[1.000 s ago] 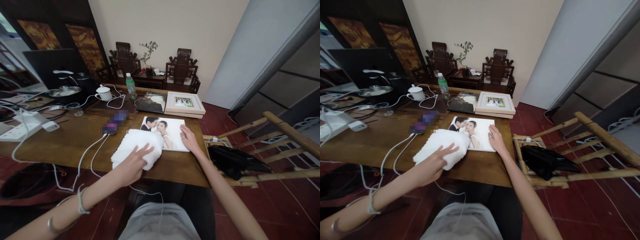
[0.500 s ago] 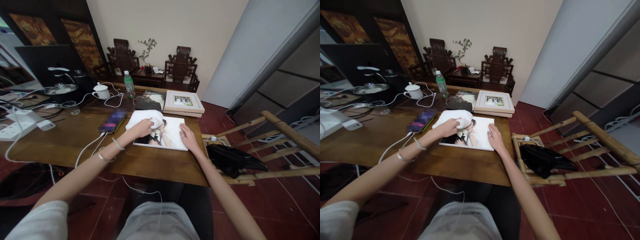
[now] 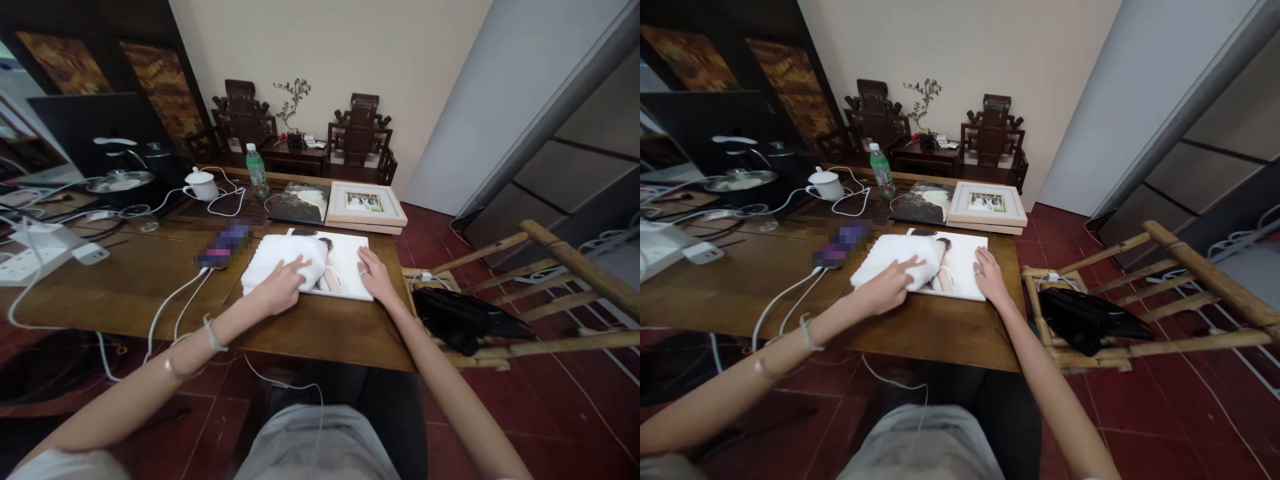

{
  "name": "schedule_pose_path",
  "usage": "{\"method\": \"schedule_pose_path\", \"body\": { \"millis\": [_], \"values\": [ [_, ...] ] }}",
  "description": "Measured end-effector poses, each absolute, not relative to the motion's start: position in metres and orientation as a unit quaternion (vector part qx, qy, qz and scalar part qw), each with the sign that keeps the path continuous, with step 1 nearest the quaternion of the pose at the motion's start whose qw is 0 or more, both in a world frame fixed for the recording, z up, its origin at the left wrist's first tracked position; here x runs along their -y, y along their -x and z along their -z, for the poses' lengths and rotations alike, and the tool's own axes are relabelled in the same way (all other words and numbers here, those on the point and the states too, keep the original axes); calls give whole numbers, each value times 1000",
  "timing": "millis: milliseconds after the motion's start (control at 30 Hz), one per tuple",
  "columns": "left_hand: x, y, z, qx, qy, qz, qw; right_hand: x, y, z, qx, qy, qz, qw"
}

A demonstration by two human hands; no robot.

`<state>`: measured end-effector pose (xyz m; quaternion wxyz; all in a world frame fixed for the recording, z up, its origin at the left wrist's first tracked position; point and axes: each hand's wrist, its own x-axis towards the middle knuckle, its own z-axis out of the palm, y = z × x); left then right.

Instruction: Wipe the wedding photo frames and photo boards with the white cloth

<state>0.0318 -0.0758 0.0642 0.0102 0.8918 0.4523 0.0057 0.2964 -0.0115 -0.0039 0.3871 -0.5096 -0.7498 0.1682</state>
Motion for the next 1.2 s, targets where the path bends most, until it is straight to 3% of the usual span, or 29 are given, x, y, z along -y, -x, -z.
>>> {"method": "schedule_pose_path", "body": {
  "millis": [233, 567, 733, 967, 1200],
  "values": [
    [120, -24, -77, -420, -906, -13, 50, 10, -297, 5, 754, 513, -147, 382],
    [-10, -21, -79, -519, -854, -17, -12, 11, -299, 2, 752, 512, -157, 384],
    [-26, -18, -72, -531, -847, -13, -21, 11, -299, 1, 749, 509, -163, 392],
    [4, -25, -70, -511, -859, -3, -32, 11, -298, 2, 753, 514, -153, 382],
    [97, -36, -72, -443, -896, 8, 29, 11, -299, 3, 755, 503, -158, 389]
  ]
}}
